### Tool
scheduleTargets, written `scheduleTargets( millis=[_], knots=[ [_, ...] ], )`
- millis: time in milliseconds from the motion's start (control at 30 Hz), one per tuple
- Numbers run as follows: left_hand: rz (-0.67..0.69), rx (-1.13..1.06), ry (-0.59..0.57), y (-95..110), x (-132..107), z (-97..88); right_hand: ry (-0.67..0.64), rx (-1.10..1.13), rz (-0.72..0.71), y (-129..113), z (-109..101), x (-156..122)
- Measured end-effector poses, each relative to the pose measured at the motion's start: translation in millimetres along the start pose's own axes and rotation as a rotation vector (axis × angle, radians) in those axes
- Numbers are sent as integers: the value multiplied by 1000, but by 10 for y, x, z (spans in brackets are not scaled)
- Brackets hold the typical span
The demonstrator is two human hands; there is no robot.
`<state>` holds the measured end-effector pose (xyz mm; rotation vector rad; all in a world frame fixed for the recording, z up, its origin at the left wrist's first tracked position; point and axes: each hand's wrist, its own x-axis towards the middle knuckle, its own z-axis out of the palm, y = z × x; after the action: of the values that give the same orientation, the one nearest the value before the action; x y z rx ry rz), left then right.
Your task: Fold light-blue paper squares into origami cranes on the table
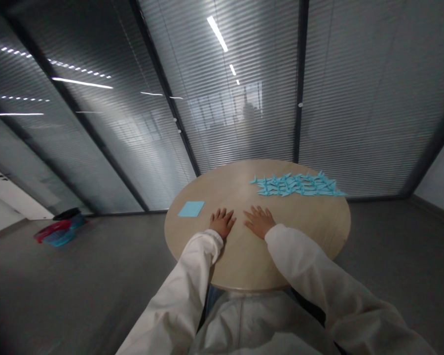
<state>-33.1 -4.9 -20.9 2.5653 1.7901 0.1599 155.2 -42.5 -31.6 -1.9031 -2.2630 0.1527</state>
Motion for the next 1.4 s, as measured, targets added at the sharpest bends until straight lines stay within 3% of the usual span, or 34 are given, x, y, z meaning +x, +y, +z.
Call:
scheduleTargets(
  millis=[1033, 1133, 1233, 1400],
  knots=[
    [-1, -70, 30, 18, -24, -11, 80, -7, -24, 47, 88, 20],
    [-6, -83, 98, -2, 1, 4, 104, -14, -33, 51, 98, 18],
    [-74, -71, 244, -114, 52, -8, 173, -7, -27, 49, 85, 16],
    [-256, 1, 408, -581, 140, -97, 342, 50, -32, 49, 16, 5]
  ],
)
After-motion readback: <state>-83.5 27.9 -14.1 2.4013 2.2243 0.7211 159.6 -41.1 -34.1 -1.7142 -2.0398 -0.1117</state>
